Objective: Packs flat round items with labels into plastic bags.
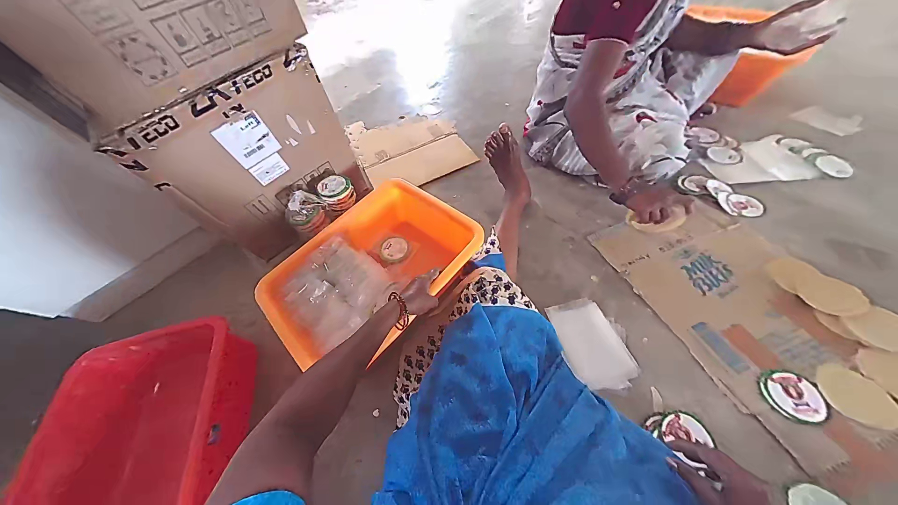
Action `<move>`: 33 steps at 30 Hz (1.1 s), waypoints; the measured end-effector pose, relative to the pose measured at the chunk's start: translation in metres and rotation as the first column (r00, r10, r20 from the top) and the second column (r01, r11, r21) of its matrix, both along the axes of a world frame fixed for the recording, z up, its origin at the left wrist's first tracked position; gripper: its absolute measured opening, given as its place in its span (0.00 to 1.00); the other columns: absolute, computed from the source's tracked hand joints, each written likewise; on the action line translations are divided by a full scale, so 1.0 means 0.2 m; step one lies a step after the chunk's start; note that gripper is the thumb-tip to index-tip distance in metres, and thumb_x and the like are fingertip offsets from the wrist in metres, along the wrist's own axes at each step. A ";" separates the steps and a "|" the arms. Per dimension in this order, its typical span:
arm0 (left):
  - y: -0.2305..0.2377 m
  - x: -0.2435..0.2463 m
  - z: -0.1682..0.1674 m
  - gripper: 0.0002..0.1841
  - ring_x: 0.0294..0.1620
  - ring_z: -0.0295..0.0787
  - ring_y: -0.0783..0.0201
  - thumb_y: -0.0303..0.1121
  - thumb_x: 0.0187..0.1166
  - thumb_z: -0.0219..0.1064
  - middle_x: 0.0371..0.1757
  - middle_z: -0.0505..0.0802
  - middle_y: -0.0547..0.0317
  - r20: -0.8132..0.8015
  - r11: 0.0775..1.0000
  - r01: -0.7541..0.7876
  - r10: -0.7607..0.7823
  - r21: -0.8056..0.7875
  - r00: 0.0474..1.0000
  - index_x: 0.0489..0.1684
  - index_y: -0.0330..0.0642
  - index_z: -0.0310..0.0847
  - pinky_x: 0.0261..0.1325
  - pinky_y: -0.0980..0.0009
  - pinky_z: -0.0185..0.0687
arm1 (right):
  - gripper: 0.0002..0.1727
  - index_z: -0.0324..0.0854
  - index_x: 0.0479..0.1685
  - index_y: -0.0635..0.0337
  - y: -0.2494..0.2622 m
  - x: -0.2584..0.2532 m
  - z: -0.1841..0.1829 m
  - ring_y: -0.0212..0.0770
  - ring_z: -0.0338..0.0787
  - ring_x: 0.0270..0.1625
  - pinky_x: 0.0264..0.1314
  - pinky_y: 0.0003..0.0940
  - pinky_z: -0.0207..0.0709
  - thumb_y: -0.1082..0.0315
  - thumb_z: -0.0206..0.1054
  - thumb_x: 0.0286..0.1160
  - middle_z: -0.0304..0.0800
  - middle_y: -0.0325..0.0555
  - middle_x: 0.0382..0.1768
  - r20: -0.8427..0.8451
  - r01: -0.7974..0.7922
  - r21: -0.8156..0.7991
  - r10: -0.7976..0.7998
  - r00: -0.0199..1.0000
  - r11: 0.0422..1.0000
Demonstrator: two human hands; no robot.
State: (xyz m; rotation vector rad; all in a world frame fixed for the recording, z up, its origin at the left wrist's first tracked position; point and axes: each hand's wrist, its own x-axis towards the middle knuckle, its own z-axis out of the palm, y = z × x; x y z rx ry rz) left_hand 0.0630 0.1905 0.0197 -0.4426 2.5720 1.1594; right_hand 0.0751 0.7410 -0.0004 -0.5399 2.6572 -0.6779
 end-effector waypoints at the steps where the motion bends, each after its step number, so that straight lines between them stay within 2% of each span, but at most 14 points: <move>1: 0.04 0.04 0.02 0.42 0.77 0.78 0.43 0.17 0.68 0.71 0.78 0.79 0.37 -0.003 1.000 0.012 -0.012 -0.009 1.000 0.89 0.41 0.60 0.78 0.45 0.73 | 0.16 0.88 0.59 0.68 0.00 0.01 -0.01 0.69 0.91 0.58 0.64 0.70 0.78 0.66 0.69 0.79 0.91 0.68 0.56 -0.025 -0.005 -0.007 0.005 1.000 1.000; 4: 0.18 0.11 0.07 0.39 0.72 0.82 0.42 0.20 0.70 0.73 0.73 0.83 0.36 -0.005 1.000 0.014 -0.014 -0.009 1.000 0.87 0.41 0.63 0.74 0.42 0.75 | 0.15 0.90 0.56 0.63 0.01 0.05 -0.05 0.66 0.93 0.55 0.59 0.71 0.81 0.64 0.70 0.78 0.93 0.63 0.54 -0.137 0.010 -0.011 -0.011 0.990 1.000; 6: 0.26 0.12 0.06 0.39 0.69 0.84 0.41 0.19 0.69 0.73 0.71 0.85 0.35 -0.001 1.000 -0.020 0.020 -0.005 1.000 0.86 0.40 0.64 0.72 0.41 0.77 | 0.15 0.90 0.57 0.62 0.01 0.04 -0.03 0.64 0.92 0.59 0.63 0.68 0.81 0.64 0.70 0.79 0.92 0.61 0.57 -0.123 0.027 0.005 -0.027 0.992 1.000; 12: 0.48 0.19 0.07 0.41 0.77 0.77 0.42 0.15 0.71 0.64 0.76 0.79 0.32 0.084 0.988 -0.107 0.116 -0.108 0.990 0.91 0.37 0.55 0.79 0.48 0.70 | 0.15 0.88 0.59 0.61 -0.03 -0.02 0.01 0.61 0.91 0.61 0.66 0.61 0.79 0.64 0.67 0.82 0.92 0.60 0.56 -0.026 0.034 0.029 -0.033 0.999 0.999; 15: 0.52 0.19 0.12 0.43 0.81 0.73 0.41 0.17 0.70 0.69 0.79 0.75 0.29 0.113 0.987 -0.102 0.116 -0.123 0.987 0.91 0.31 0.50 0.81 0.49 0.67 | 0.16 0.88 0.61 0.61 -0.05 -0.07 0.02 0.61 0.89 0.64 0.69 0.61 0.78 0.64 0.65 0.83 0.91 0.60 0.58 0.042 0.034 0.059 -0.036 0.998 0.998; 17: 0.56 0.13 0.19 0.41 0.81 0.69 0.33 0.27 0.72 0.73 0.78 0.73 0.24 -0.031 0.966 -0.079 0.074 -0.247 0.997 0.86 0.26 0.56 0.82 0.41 0.64 | 0.16 0.88 0.62 0.60 -0.05 -0.12 0.01 0.60 0.88 0.66 0.71 0.61 0.76 0.64 0.63 0.84 0.91 0.59 0.60 0.073 0.030 0.072 -0.036 0.997 0.997; 19: 0.67 0.04 0.27 0.37 0.85 0.59 0.25 0.29 0.71 0.74 0.81 0.69 0.21 -0.310 0.926 -0.075 -0.047 -0.369 0.949 0.80 0.24 0.63 0.84 0.35 0.58 | 0.15 0.89 0.59 0.60 -0.02 -0.18 -0.03 0.59 0.90 0.64 0.70 0.61 0.78 0.64 0.62 0.85 0.92 0.58 0.58 0.064 0.049 0.060 -0.053 0.997 0.997; 21: 0.86 -0.10 0.27 0.22 0.78 0.73 0.33 0.28 0.74 0.73 0.71 0.82 0.30 -0.452 0.926 0.025 -0.207 -0.376 0.868 0.66 0.29 0.80 0.79 0.39 0.69 | 0.13 0.91 0.52 0.61 0.05 -0.23 -0.10 0.57 0.92 0.56 0.63 0.60 0.81 0.63 0.65 0.84 0.93 0.56 0.51 0.000 0.118 -0.004 -0.118 0.993 0.993; 23: 1.11 -0.24 0.17 0.14 0.63 0.87 0.46 0.32 0.81 0.70 0.59 0.91 0.42 -0.353 0.945 0.247 -0.311 -0.213 0.883 0.58 0.33 0.85 0.69 0.47 0.81 | 0.14 0.91 0.43 0.63 0.11 -0.26 -0.17 0.54 0.93 0.46 0.54 0.59 0.84 0.59 0.70 0.80 0.94 0.54 0.42 -0.058 0.235 -0.087 -0.241 0.969 0.968; 25: 1.36 -0.38 0.00 0.17 0.53 0.91 0.47 0.37 0.78 0.74 0.51 0.92 0.41 -0.126 0.936 0.352 -0.349 0.003 0.929 0.54 0.31 0.86 0.62 0.47 0.84 | 0.20 0.87 0.34 0.66 0.17 -0.28 -0.23 0.54 0.90 0.37 0.45 0.59 0.81 0.55 0.69 0.80 0.89 0.55 0.32 -0.083 0.346 -0.150 -0.360 0.929 0.926; 27: 1.54 -0.49 -0.16 0.31 0.60 0.86 0.41 0.48 0.69 0.81 0.56 0.89 0.36 0.127 0.929 0.369 -0.364 -0.020 0.923 0.60 0.29 0.83 0.68 0.43 0.78 | 0.22 0.85 0.31 0.66 0.19 -0.29 -0.24 0.52 0.88 0.34 0.42 0.57 0.78 0.54 0.63 0.86 0.87 0.54 0.28 -0.047 0.438 -0.193 -0.454 0.890 0.878; 29: 1.63 -0.57 -0.30 0.41 0.72 0.80 0.39 0.54 0.60 0.86 0.66 0.85 0.32 0.280 0.904 0.391 -0.336 -0.172 0.899 0.64 0.28 0.80 0.75 0.44 0.75 | 0.23 0.86 0.36 0.63 0.21 -0.31 -0.23 0.50 0.89 0.36 0.45 0.57 0.80 0.51 0.61 0.88 0.89 0.52 0.30 0.032 0.497 -0.233 -0.504 0.863 0.836; 31: 1.65 -0.60 -0.38 0.38 0.75 0.78 0.38 0.50 0.58 0.87 0.67 0.84 0.31 0.277 0.884 0.394 -0.324 -0.252 0.905 0.59 0.27 0.83 0.77 0.44 0.73 | 0.20 0.88 0.45 0.62 0.21 -0.32 -0.23 0.49 0.92 0.39 0.48 0.56 0.84 0.52 0.63 0.87 0.92 0.51 0.34 0.050 0.496 -0.287 -0.504 0.862 0.819; 33: 1.62 -0.60 -0.40 0.28 0.68 0.81 0.39 0.44 0.61 0.87 0.59 0.88 0.34 0.225 0.915 0.344 -0.297 -0.210 0.928 0.51 0.29 0.87 0.74 0.44 0.74 | 0.16 0.88 0.46 0.61 0.18 -0.33 -0.20 0.46 0.88 0.35 0.43 0.53 0.82 0.56 0.66 0.85 0.90 0.49 0.32 0.040 0.469 -0.343 -0.487 0.873 0.813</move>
